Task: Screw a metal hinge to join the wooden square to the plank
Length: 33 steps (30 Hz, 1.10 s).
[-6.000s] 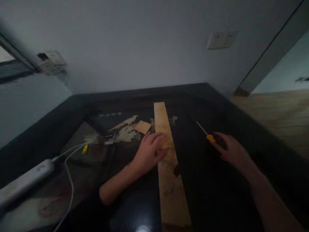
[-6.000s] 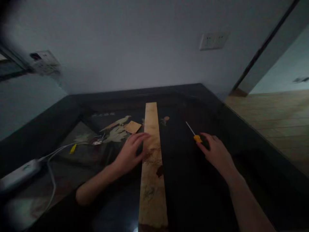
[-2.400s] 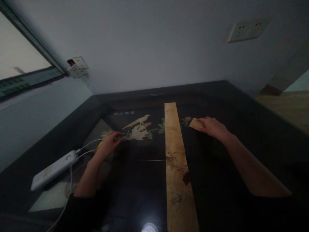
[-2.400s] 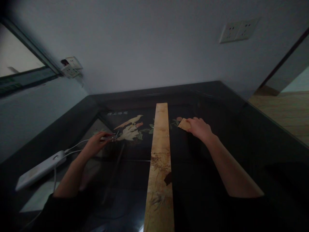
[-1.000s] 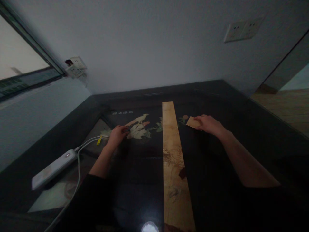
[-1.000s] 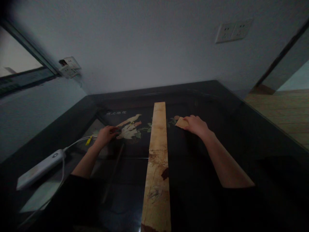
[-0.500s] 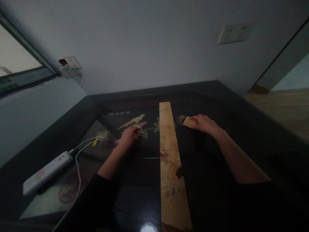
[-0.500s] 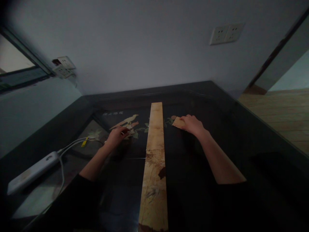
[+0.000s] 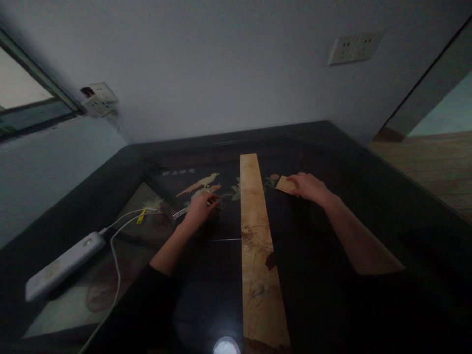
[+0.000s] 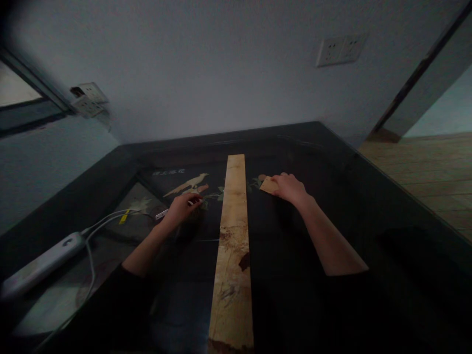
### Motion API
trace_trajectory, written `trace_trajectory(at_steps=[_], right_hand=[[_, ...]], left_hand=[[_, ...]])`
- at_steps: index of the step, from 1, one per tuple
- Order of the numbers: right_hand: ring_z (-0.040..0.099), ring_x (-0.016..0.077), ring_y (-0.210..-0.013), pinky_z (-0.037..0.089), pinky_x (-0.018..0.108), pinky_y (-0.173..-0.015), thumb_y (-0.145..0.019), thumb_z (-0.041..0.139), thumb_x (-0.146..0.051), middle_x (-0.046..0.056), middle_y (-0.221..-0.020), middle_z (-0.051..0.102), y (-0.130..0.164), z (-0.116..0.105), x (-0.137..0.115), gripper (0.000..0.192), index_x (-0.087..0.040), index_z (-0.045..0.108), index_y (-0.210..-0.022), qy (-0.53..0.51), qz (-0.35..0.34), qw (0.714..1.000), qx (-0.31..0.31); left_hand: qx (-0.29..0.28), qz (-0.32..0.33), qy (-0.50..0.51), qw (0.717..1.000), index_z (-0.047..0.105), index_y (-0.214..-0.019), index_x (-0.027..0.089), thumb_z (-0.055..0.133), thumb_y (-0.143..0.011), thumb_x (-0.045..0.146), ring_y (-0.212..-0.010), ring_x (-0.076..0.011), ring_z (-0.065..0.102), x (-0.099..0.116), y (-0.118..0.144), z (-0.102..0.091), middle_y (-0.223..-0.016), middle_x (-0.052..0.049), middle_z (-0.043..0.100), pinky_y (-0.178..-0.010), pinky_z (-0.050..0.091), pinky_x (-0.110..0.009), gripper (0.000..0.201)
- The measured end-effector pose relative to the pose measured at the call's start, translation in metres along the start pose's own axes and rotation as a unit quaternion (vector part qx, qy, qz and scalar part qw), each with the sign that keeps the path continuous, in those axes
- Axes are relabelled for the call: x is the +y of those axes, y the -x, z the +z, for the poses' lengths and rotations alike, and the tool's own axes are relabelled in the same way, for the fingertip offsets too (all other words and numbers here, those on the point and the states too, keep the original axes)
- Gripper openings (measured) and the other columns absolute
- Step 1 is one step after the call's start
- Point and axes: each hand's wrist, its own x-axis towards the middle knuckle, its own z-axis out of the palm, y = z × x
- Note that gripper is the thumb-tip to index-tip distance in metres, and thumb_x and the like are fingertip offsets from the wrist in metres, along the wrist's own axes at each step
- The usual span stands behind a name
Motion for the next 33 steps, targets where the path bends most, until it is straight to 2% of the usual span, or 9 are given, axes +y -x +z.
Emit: trace_trajectory(at_steps=[4, 7, 9, 12, 15, 19, 25, 33], right_hand=[[0.058, 0.0308, -0.110, 0.047, 0.039, -0.086, -0.078, 0.065, -0.032, 0.014, -0.120, 0.060, -0.001, 0.000, 0.001, 0.055, -0.021, 0.058, -0.132, -0.002, -0.004, 1.000, -0.004], [0.058, 0.0305, -0.109, 0.046, 0.039, -0.087, -0.077, 0.066, -0.033, 0.014, -0.121, 0.061, -0.001, -0.001, 0.002, 0.057, -0.021, 0.057, -0.132, -0.004, -0.006, 1.000, -0.004], [0.058, 0.0300, -0.109, 0.047, 0.038, -0.087, -0.076, 0.067, -0.033, 0.013, -0.121, 0.061, -0.002, 0.000, 0.003, 0.057, -0.022, 0.058, -0.131, -0.004, -0.007, 1.000, -0.004], [0.058, 0.0290, -0.109, 0.047, 0.037, -0.086, -0.075, 0.068, -0.034, 0.011, -0.119, 0.062, -0.004, 0.001, 0.005, 0.057, -0.023, 0.058, -0.130, -0.006, -0.007, 1.000, -0.005], [0.058, 0.0294, -0.108, 0.047, 0.038, -0.086, -0.075, 0.067, -0.035, 0.012, -0.118, 0.062, -0.005, 0.002, 0.006, 0.057, -0.024, 0.058, -0.131, -0.007, -0.003, 1.000, -0.006], [0.059, 0.0297, -0.106, 0.048, 0.039, -0.085, -0.075, 0.067, -0.036, 0.011, -0.118, 0.063, -0.005, 0.003, 0.006, 0.057, -0.026, 0.058, -0.131, -0.007, 0.006, 1.000, -0.004], [0.059, 0.0301, -0.107, 0.048, 0.039, -0.085, -0.075, 0.067, -0.034, 0.011, -0.118, 0.062, -0.003, 0.002, 0.005, 0.058, -0.026, 0.058, -0.131, -0.006, 0.007, 1.000, -0.002], [0.060, 0.0305, -0.106, 0.048, 0.039, -0.085, -0.075, 0.068, -0.032, 0.012, -0.118, 0.063, -0.004, 0.002, 0.004, 0.056, -0.025, 0.059, -0.130, -0.008, 0.005, 1.000, -0.006]], left_hand=[[0.014, -0.027, -0.011, 0.999, 0.069, -0.102, 0.018, 0.054, -0.086, 0.028, -0.081, -0.0198, 0.067, -0.013, 0.004, -0.021, -0.094, -0.007, 0.073, -0.076, 0.051, -0.030, 0.025], [0.023, -0.060, -0.032, 0.997, 0.068, -0.107, 0.016, 0.052, -0.085, 0.032, -0.087, -0.0231, 0.068, -0.035, 0.013, -0.043, -0.098, -0.010, 0.072, -0.079, 0.050, -0.033, 0.031], [0.016, -0.080, -0.051, 0.995, 0.069, -0.102, 0.016, 0.059, -0.079, 0.034, -0.088, -0.0258, 0.068, -0.056, 0.022, -0.056, -0.097, -0.011, 0.072, -0.080, 0.050, -0.035, 0.031], [-0.030, -0.114, -0.069, 0.991, 0.068, -0.096, 0.018, 0.067, -0.069, 0.041, -0.089, -0.0267, 0.068, -0.084, 0.033, -0.070, -0.096, -0.010, 0.072, -0.078, 0.051, -0.033, 0.035], [-0.058, -0.128, -0.071, 0.987, 0.065, -0.098, 0.018, 0.069, -0.066, 0.046, -0.091, -0.0263, 0.067, -0.099, 0.039, -0.074, -0.099, -0.010, 0.072, -0.077, 0.051, -0.032, 0.042], [-0.084, -0.140, -0.096, 0.982, 0.065, -0.096, 0.019, 0.072, -0.062, 0.043, -0.092, -0.0276, 0.067, -0.098, 0.041, -0.072, -0.096, -0.010, 0.072, -0.075, 0.051, -0.033, 0.042], [-0.098, -0.153, -0.086, 0.980, 0.066, -0.096, 0.018, 0.067, -0.068, 0.037, -0.085, -0.0245, 0.068, -0.092, 0.040, -0.069, -0.092, -0.009, 0.073, -0.071, 0.050, -0.030, 0.034], [-0.096, -0.143, -0.087, 0.981, 0.070, -0.079, 0.022, 0.065, -0.067, 0.033, -0.073, -0.0226, 0.068, -0.084, 0.038, -0.069, -0.079, -0.005, 0.074, -0.063, 0.048, -0.028, 0.017]])
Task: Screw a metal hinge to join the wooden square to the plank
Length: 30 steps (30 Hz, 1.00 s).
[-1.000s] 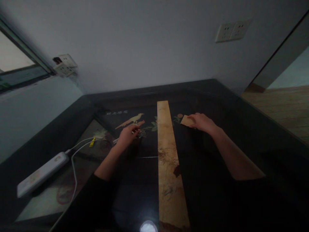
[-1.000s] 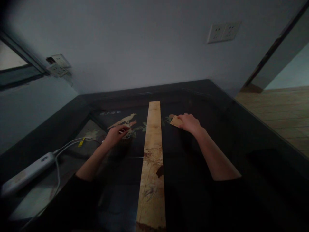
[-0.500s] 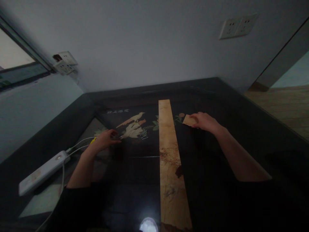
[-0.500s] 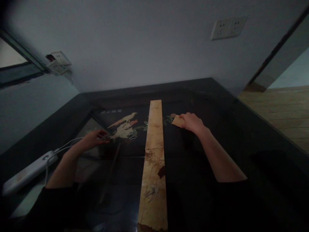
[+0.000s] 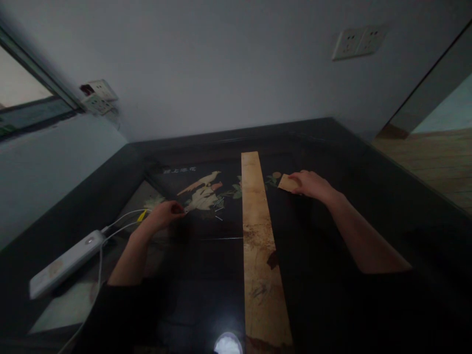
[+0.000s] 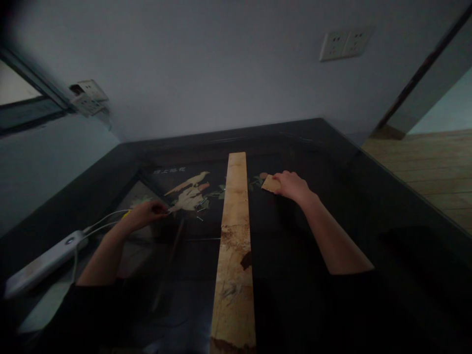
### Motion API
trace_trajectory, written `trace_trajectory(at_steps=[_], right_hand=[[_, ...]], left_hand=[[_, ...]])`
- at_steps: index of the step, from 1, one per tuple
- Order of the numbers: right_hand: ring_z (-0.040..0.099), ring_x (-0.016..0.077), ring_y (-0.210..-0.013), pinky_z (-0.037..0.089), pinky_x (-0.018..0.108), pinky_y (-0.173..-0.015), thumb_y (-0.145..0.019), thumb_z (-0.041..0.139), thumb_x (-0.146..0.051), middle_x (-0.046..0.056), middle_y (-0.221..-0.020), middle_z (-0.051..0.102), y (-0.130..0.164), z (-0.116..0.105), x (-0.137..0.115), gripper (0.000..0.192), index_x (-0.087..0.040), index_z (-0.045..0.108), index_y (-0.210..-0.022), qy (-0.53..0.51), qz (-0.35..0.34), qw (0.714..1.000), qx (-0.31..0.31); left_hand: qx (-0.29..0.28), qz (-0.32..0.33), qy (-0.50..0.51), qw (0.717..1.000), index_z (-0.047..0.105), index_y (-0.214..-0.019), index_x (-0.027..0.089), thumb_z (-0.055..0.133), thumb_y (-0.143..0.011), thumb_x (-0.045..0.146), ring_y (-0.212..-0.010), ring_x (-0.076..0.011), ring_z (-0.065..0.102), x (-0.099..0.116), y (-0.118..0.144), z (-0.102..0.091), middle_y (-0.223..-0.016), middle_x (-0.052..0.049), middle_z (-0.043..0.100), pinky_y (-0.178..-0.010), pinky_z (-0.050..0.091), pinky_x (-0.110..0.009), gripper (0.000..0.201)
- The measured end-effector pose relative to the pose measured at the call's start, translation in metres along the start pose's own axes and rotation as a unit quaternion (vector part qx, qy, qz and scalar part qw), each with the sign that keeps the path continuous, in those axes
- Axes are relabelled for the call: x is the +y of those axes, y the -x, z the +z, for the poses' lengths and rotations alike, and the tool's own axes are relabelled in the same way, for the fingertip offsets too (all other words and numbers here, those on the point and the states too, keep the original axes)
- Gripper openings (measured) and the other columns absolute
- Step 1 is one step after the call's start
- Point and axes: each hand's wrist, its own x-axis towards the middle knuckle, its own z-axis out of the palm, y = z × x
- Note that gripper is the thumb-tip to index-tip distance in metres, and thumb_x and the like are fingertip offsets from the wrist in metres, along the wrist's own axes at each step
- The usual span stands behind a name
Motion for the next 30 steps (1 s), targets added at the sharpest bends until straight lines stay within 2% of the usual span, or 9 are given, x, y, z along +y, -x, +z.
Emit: trace_trajectory(at_steps=[11, 14, 17, 20, 22, 24, 26, 28, 30], right_hand=[[0.059, 0.0292, -0.110, 0.048, 0.038, -0.088, -0.073, 0.071, -0.029, 0.010, -0.121, 0.062, 0.003, -0.003, -0.001, 0.057, -0.025, 0.059, -0.129, -0.006, -0.020, 1.000, -0.005], [0.058, 0.0287, -0.111, 0.047, 0.037, -0.091, -0.072, 0.072, -0.024, 0.010, -0.122, 0.062, 0.008, -0.006, -0.004, 0.057, -0.024, 0.060, -0.127, -0.012, -0.033, 0.999, -0.008], [0.058, 0.0286, -0.112, 0.047, 0.038, -0.092, -0.071, 0.071, -0.020, 0.009, -0.122, 0.063, 0.018, -0.010, -0.007, 0.055, -0.025, 0.062, -0.125, -0.024, -0.048, 0.999, -0.007], [0.056, 0.0275, -0.115, 0.046, 0.038, -0.094, -0.074, 0.070, -0.021, 0.007, -0.126, 0.062, 0.036, -0.017, -0.015, 0.052, -0.027, 0.061, -0.125, -0.038, -0.066, 0.997, 0.000], [0.054, 0.0269, -0.118, 0.044, 0.038, -0.098, -0.078, 0.067, -0.024, 0.008, -0.130, 0.059, 0.054, -0.020, -0.027, 0.048, -0.024, 0.061, -0.125, -0.062, -0.081, 0.995, 0.021], [0.056, 0.0257, -0.115, 0.044, 0.040, -0.099, -0.083, 0.062, -0.027, 0.009, -0.124, 0.063, 0.075, -0.021, -0.046, 0.034, -0.022, 0.065, -0.117, -0.167, -0.103, 0.976, 0.090], [0.064, 0.0217, -0.100, 0.051, 0.034, -0.083, -0.087, 0.058, -0.031, 0.008, -0.109, 0.069, 0.097, -0.019, -0.069, 0.025, -0.021, 0.068, -0.108, -0.330, -0.108, 0.933, 0.091], [0.066, 0.0187, -0.084, 0.052, 0.030, -0.069, -0.088, 0.058, -0.034, 0.008, -0.096, 0.071, 0.115, -0.014, -0.091, 0.029, -0.018, 0.067, -0.109, -0.470, -0.094, 0.875, 0.068], [0.065, 0.0163, -0.078, 0.051, 0.028, -0.065, -0.088, 0.058, -0.036, 0.007, -0.094, 0.071, 0.128, -0.009, -0.107, 0.030, -0.018, 0.068, -0.109, -0.548, -0.075, 0.831, 0.057]], left_hand=[[0.034, 0.013, 0.010, 0.999, 0.068, -0.081, 0.021, 0.062, -0.072, 0.033, -0.076, -0.0227, 0.068, 0.018, 0.003, 0.002, -0.079, -0.005, 0.073, -0.065, 0.046, -0.029, 0.016], [0.065, 0.026, 0.061, 0.996, 0.067, -0.082, 0.020, 0.061, -0.074, 0.039, -0.074, -0.0221, 0.067, 0.037, 0.004, 0.004, -0.079, -0.005, 0.072, -0.066, 0.047, -0.030, 0.021], [0.062, 0.085, 0.191, 0.976, 0.067, -0.086, 0.018, 0.062, -0.074, 0.043, -0.076, -0.0209, 0.065, 0.068, 0.010, 0.011, -0.083, -0.005, 0.072, -0.069, 0.048, -0.031, 0.028], [0.000, 0.098, 0.355, 0.930, 0.066, -0.085, 0.017, 0.065, -0.074, 0.045, -0.074, -0.0191, 0.064, 0.107, 0.021, 0.023, -0.081, -0.005, 0.071, -0.068, 0.050, -0.030, 0.030], [-0.034, 0.085, 0.480, 0.873, 0.065, -0.086, 0.018, 0.069, -0.072, 0.044, -0.068, -0.0156, 0.061, 0.133, 0.030, 0.032, -0.077, -0.003, 0.068, -0.063, 0.048, -0.027, 0.030], [-0.083, 0.070, 0.570, 0.814, 0.065, -0.086, 0.019, 0.073, -0.071, 0.041, -0.061, -0.0115, 0.056, 0.159, 0.038, 0.041, -0.072, 0.000, 0.064, -0.057, 0.045, -0.023, 0.028], [-0.128, 0.055, 0.645, 0.752, 0.065, -0.084, 0.017, 0.078, -0.067, 0.039, -0.061, -0.0094, 0.056, 0.183, 0.046, 0.048, -0.073, 0.000, 0.064, -0.057, 0.045, -0.021, 0.031], [-0.154, 0.051, 0.704, 0.691, 0.065, -0.085, 0.016, 0.082, -0.065, 0.037, -0.066, -0.0083, 0.059, 0.203, 0.055, 0.052, -0.076, 0.000, 0.065, -0.062, 0.047, -0.019, 0.033], [-0.168, 0.048, 0.733, 0.658, 0.067, -0.088, 0.015, 0.083, -0.065, 0.033, -0.067, -0.0085, 0.061, 0.217, 0.063, 0.054, -0.075, 0.000, 0.067, -0.064, 0.048, -0.018, 0.034]])
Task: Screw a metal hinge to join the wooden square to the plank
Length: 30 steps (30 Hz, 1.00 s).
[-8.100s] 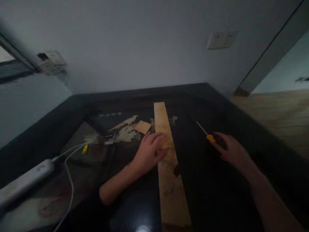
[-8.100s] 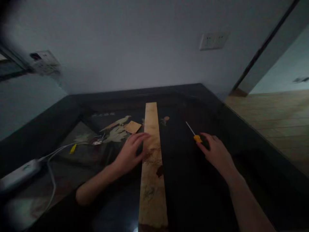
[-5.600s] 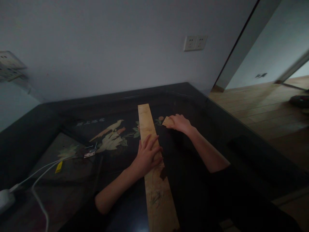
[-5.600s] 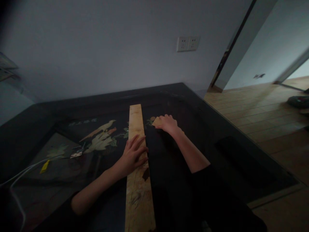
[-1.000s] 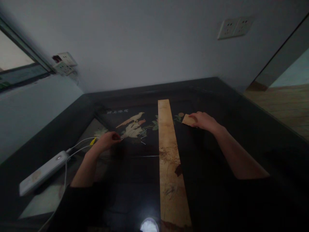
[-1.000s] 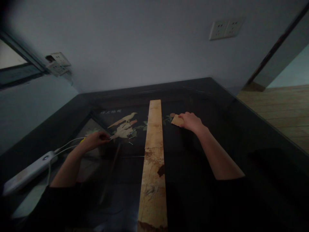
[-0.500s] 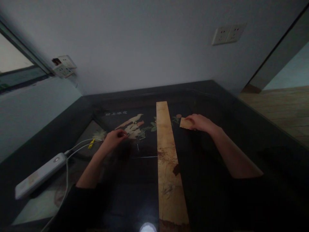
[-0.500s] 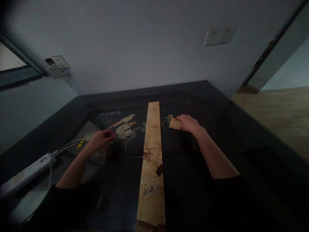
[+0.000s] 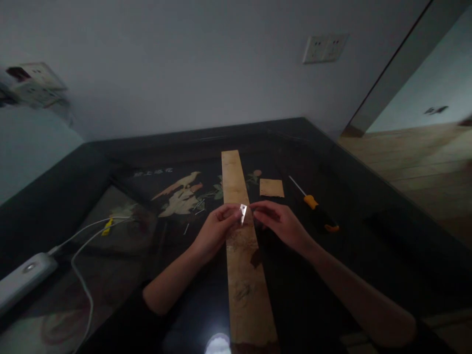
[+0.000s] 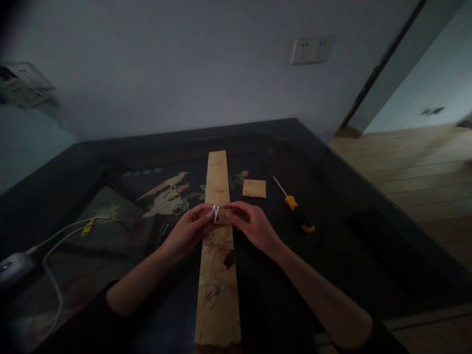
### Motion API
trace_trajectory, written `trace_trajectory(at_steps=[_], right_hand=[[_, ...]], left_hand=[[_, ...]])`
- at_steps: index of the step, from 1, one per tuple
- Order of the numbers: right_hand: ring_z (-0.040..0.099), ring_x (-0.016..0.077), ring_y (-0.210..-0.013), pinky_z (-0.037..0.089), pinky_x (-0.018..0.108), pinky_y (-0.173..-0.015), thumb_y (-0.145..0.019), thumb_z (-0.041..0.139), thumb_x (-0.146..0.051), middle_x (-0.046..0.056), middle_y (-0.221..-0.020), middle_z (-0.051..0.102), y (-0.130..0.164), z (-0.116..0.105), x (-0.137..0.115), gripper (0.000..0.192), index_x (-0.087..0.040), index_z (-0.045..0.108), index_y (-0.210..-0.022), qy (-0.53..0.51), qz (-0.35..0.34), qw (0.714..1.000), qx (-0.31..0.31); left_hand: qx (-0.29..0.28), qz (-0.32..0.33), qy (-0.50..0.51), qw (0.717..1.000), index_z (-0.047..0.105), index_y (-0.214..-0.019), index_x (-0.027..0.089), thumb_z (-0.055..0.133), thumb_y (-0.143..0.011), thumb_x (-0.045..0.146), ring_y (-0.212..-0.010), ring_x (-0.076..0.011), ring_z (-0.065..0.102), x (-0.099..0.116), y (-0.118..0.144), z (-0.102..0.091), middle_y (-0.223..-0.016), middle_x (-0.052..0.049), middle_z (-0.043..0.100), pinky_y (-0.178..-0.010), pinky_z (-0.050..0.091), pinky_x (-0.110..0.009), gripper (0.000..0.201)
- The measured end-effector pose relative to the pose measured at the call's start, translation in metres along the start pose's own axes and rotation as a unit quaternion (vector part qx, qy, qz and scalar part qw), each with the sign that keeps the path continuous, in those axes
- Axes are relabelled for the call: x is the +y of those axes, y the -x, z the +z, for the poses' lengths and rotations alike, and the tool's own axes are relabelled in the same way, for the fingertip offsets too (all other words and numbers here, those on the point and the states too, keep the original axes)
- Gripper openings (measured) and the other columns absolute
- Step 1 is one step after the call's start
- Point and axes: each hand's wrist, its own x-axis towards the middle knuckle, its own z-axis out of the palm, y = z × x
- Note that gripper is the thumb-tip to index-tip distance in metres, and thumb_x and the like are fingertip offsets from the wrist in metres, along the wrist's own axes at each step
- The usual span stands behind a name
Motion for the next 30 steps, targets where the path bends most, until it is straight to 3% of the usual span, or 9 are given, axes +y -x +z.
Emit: trace_trajectory(at_steps=[3, 10, 19, 30], right_hand=[[0.065, 0.0149, -0.076, 0.050, 0.025, -0.061, -0.086, 0.060, -0.037, 0.006, -0.092, 0.071, 0.010, 0.011, -0.003, 0.030, -0.018, 0.070, -0.108, -0.080, 0.028, 0.996, 0.012], [0.065, 0.0131, -0.070, 0.051, 0.024, -0.061, -0.081, 0.067, -0.034, 0.004, -0.085, 0.072, 0.016, 0.015, -0.009, 0.024, -0.019, 0.073, -0.098, -0.148, 0.076, 0.986, 0.016], [0.064, 0.0120, -0.071, 0.051, 0.024, -0.066, -0.084, 0.063, -0.028, 0.001, -0.078, 0.069, 0.020, 0.010, -0.018, 0.016, -0.019, 0.074, -0.091, -0.141, 0.047, 0.989, 0.009], [0.067, 0.0138, -0.076, 0.052, 0.024, -0.066, -0.084, 0.063, -0.031, 0.003, -0.085, 0.073, 0.022, 0.012, -0.021, 0.018, -0.018, 0.072, -0.092, -0.131, 0.040, 0.991, 0.010]], left_hand=[[-0.014, -0.003, 0.003, 1.000, 0.066, -0.100, 0.016, 0.082, -0.069, 0.028, -0.065, -0.0088, 0.062, -0.003, 0.005, 0.010, -0.076, -0.001, 0.070, -0.063, 0.048, -0.018, 0.037], [-0.041, -0.011, -0.024, 0.999, 0.068, -0.102, 0.018, 0.077, -0.075, 0.027, -0.068, -0.0104, 0.065, -0.004, 0.012, 0.008, -0.080, -0.001, 0.072, -0.061, 0.049, -0.018, 0.030], [-0.061, -0.006, -0.010, 0.998, 0.071, -0.099, 0.018, 0.073, -0.080, 0.025, -0.064, -0.0076, 0.063, -0.004, 0.017, 0.012, -0.074, 0.000, 0.071, -0.061, 0.050, -0.016, 0.020], [-0.057, -0.006, -0.007, 0.998, 0.072, -0.098, 0.019, 0.073, -0.080, 0.024, -0.065, -0.0078, 0.063, -0.001, 0.019, 0.014, -0.073, 0.001, 0.070, -0.060, 0.050, -0.015, 0.019]])
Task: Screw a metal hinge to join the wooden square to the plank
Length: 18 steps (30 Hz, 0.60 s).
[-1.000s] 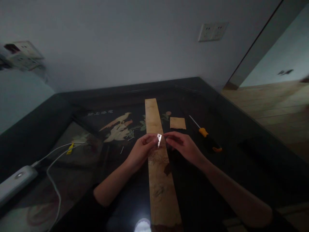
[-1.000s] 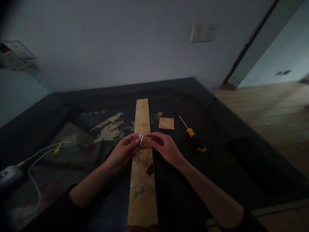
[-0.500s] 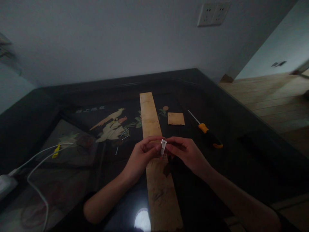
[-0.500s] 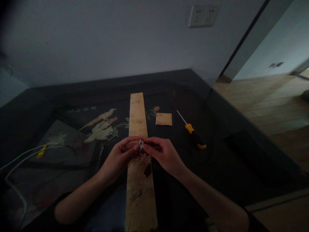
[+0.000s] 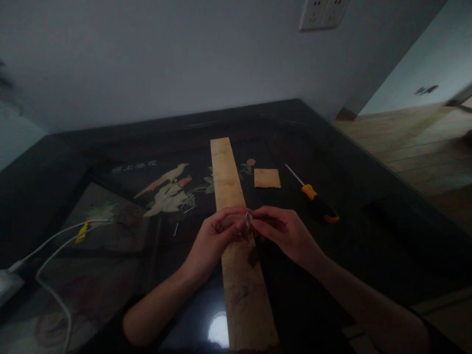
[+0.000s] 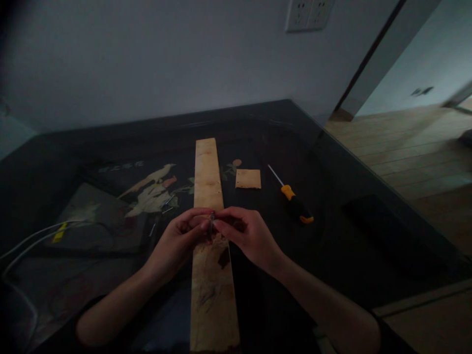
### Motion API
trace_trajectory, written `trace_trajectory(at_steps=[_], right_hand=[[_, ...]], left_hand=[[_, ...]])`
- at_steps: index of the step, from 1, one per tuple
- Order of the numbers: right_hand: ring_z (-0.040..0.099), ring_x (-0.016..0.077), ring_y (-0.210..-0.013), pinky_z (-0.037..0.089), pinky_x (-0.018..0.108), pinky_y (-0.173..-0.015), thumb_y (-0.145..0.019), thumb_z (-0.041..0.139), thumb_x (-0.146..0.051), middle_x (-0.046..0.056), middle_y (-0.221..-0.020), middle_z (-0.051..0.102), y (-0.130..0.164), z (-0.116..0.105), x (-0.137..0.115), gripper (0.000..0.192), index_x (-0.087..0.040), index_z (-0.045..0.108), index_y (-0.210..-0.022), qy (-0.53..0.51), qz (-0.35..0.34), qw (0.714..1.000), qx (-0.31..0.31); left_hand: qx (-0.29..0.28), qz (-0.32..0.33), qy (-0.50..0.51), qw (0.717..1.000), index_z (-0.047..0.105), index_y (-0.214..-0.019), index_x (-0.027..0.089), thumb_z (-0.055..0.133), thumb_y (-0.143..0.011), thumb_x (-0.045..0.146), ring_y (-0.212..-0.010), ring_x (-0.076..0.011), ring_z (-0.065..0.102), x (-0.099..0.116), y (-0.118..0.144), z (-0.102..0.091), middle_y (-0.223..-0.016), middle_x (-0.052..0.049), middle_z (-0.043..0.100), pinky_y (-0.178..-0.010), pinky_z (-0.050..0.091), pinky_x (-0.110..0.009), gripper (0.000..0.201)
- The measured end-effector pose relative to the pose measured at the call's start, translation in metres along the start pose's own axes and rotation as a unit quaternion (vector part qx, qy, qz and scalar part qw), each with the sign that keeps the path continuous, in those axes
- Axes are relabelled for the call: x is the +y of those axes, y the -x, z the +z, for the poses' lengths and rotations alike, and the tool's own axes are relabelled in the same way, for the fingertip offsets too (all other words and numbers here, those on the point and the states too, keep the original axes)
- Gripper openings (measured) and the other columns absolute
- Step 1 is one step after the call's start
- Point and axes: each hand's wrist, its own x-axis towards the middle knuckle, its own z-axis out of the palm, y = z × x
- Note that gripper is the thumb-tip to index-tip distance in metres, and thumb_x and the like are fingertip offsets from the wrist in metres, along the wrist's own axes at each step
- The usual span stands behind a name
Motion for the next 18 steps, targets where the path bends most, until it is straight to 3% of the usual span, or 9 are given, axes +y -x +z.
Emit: trace_trajectory(at_steps=[10, 18], right_hand=[[0.067, 0.0139, -0.076, 0.052, 0.024, -0.067, -0.085, 0.061, -0.030, 0.004, -0.085, 0.072, -0.0002, -0.0010, -0.0014, 0.017, -0.016, 0.069, -0.091, 0.026, -0.005, 1.000, -0.004], [0.065, 0.0135, -0.072, 0.051, 0.024, -0.064, -0.085, 0.059, -0.030, 0.003, -0.082, 0.070, -0.0001, 0.0025, 0.0040, 0.016, -0.017, 0.066, -0.091, 0.066, -0.027, 0.997, 0.037]], left_hand=[[0.010, 0.018, -0.037, 0.999, 0.072, -0.098, 0.020, 0.072, -0.081, 0.024, -0.065, -0.0082, 0.065, 0.0017, 0.0008, 0.0015, -0.071, 0.001, 0.070, -0.060, 0.052, -0.015, 0.018], [0.059, 0.031, -0.136, 0.988, 0.074, -0.098, 0.017, 0.073, -0.077, 0.026, -0.072, -0.0148, 0.069, 0.0069, 0.0010, 0.0066, -0.082, -0.004, 0.075, -0.069, 0.057, -0.025, 0.024]])
